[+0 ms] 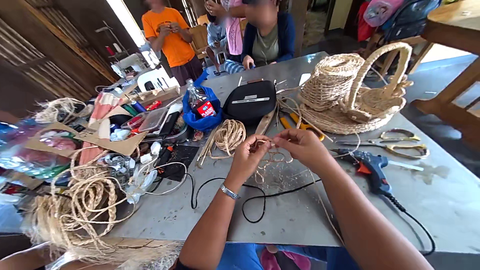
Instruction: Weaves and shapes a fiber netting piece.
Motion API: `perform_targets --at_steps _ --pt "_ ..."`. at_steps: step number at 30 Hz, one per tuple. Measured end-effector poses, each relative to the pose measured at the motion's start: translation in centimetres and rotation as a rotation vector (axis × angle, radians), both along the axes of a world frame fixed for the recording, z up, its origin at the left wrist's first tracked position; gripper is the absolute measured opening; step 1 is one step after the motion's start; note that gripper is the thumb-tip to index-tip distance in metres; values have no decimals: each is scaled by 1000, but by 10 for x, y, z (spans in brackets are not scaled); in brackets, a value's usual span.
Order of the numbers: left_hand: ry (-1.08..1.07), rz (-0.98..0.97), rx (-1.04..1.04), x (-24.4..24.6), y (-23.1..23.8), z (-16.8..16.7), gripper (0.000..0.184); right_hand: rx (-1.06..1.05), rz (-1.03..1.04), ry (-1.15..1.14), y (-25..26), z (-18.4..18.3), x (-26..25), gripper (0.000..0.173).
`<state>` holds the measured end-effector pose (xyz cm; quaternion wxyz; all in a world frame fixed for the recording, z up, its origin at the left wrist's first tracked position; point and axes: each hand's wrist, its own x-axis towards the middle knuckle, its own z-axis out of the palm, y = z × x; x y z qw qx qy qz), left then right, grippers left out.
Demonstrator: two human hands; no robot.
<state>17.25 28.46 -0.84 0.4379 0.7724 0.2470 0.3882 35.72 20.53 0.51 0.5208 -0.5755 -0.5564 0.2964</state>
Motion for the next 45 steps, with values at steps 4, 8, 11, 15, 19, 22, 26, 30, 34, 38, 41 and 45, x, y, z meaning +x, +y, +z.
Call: perform_targets --at_steps 4,8,11,15,19,22,26,30,34,38,41,45 --pt "-15 -91 -32 -4 -1 2 24 41 -19 -43 -5 0 1 17" --pt "-52 -137 -89 -8 1 2 28 70 19 2 -7 1 -3 17" --pt "-59 -141 -119 -9 1 2 25 95 28 12 -6 0 -4 16" --pt "-51 -92 -116 -7 -3 3 17 137 40 23 -3 -1 -3 15" --pt "-33 -20 -8 -3 -2 -2 15 149 69 32 -6 0 -9 15" --pt "-15 -4 38 -1 -1 -4 15 119 65 46 0 -1 -5 16" --pt "4 36 99 -2 -1 -4 14 97 19 29 -2 -1 -4 16" --pt "-3 72 128 -2 -2 -5 13 43 62 20 -9 0 -5 18" --pt "-33 55 39 -4 -4 -2 13 20 132 54 -8 0 -7 21" --pt "-112 -25 -104 -7 -3 2 17 55 74 94 -7 1 -6 16" --pt "-150 -82 -175 -9 -2 3 22 58 48 87 -6 1 -3 12" --pt "-150 -119 -206 -10 -1 3 30 27 52 98 -5 0 0 13"
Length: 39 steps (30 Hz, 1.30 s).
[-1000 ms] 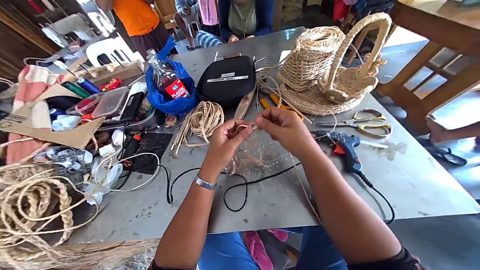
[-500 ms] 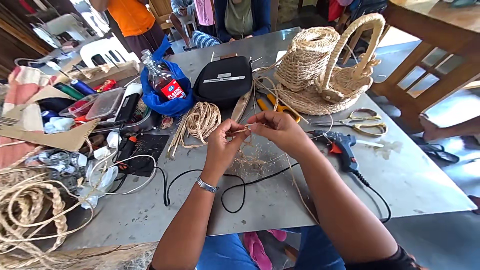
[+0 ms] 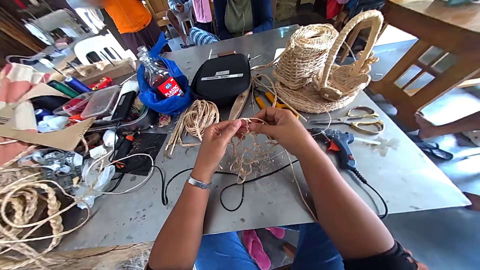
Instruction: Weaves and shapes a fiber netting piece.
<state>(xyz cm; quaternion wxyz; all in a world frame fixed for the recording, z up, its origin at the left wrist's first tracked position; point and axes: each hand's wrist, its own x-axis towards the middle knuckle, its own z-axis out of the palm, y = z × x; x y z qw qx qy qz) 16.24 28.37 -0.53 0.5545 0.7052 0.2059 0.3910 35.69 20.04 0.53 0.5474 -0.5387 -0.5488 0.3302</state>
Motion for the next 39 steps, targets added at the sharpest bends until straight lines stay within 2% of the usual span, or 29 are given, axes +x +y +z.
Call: perform_targets --at_steps 5,13,16,20,23,28,39 --pt "29 35 84 0 -1 1 29 -51 33 77 4 2 0 19" --pt "35 -109 37 -2 3 2 33 -108 9 296 5 4 2 13" --pt "68 -59 98 -2 3 2 31 -75 10 242 6 2 1 10" --pt "150 111 255 -1 3 1 27 2 47 39 4 -3 -4 10" --pt "197 157 281 -2 5 1 26 -12 50 11 2 0 -7 9" --pt "145 125 207 4 5 0 25 -43 34 57 6 -2 -7 16" --pt "32 26 21 7 7 0 19 -50 66 101 8 0 -6 10"
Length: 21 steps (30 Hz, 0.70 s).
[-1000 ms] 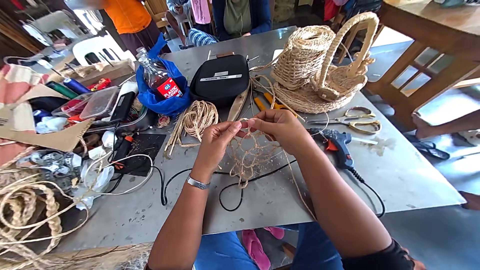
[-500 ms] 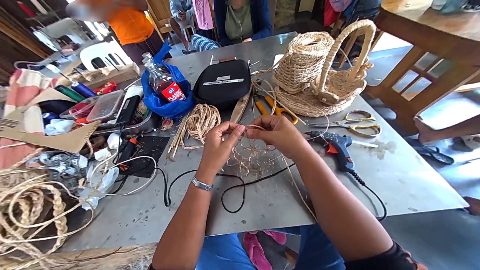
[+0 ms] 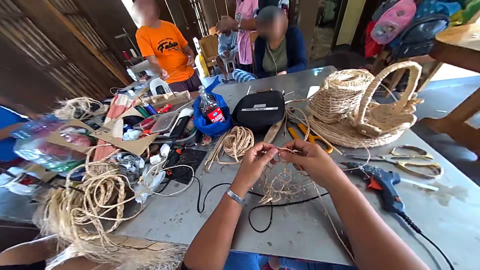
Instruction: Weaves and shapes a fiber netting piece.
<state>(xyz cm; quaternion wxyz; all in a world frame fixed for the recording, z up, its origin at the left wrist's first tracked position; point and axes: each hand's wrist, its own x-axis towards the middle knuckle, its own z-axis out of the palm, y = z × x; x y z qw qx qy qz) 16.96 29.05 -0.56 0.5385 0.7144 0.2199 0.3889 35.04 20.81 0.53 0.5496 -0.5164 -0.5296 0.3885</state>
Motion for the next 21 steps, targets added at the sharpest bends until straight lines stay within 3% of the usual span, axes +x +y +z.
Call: perform_targets --at_steps 10,18,21 --pt "15 105 273 7 -4 -9 14 7 -62 -28 -1 -1 -5 7" --pt "149 162 369 5 -5 -7 17 -2 -65 -260 0 -2 -2 10" --pt "150 192 402 5 -6 -7 18 2 -36 -243 0 -1 0 11"
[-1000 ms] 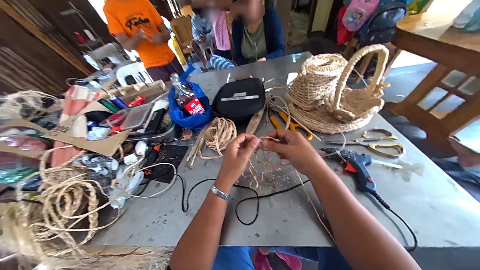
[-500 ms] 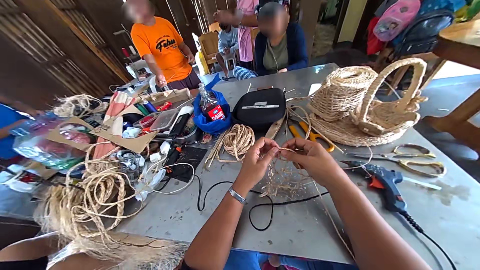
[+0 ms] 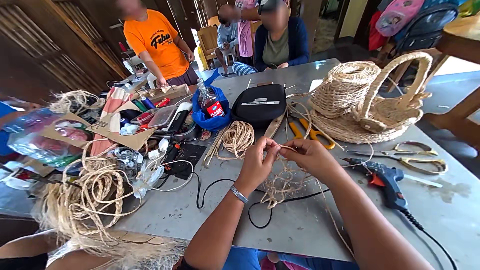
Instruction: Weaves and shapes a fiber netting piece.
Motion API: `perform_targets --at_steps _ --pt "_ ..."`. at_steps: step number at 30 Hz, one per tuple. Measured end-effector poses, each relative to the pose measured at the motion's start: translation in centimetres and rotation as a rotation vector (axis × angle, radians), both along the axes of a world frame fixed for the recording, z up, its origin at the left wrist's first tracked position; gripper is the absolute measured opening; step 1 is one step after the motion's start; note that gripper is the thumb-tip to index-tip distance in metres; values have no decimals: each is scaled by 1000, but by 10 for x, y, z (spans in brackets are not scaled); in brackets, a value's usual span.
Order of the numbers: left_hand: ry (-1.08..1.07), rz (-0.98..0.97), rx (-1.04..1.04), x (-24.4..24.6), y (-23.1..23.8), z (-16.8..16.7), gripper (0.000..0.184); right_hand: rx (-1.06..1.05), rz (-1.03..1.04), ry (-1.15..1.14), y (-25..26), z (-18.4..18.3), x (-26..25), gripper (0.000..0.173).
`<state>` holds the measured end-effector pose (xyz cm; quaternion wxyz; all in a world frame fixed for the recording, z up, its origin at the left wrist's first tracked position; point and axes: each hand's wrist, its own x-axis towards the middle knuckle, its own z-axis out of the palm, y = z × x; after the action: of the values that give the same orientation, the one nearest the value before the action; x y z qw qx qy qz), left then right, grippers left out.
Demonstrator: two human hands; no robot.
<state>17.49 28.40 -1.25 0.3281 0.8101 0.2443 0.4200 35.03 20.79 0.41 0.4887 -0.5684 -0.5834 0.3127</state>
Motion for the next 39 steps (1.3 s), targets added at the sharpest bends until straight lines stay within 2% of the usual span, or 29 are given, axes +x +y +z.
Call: perform_targets --at_steps 4,9,18,22,24,32,35,39 --pt "-85 -22 5 1 2 -1 15 -11 16 135 0 -1 0 11" --pt "-172 -135 -192 -3 2 5 15 31 29 184 -2 -2 2 8" --pt "-274 -240 -311 -6 5 2 15 39 116 289 -2 -5 -3 10" --pt "-224 -204 -296 -8 7 1 35 15 40 298 -4 -2 -3 12" --pt "-220 -207 -282 -8 7 2 39 16 22 284 -4 -2 -3 12" --pt "-180 -150 -256 -11 8 2 26 39 52 312 -5 -3 -4 17" --pt "-137 -107 -200 -12 7 3 20 20 97 350 -5 -3 -6 26" --pt "-85 -38 -103 -12 7 4 21 5 83 357 -5 -4 -5 29"
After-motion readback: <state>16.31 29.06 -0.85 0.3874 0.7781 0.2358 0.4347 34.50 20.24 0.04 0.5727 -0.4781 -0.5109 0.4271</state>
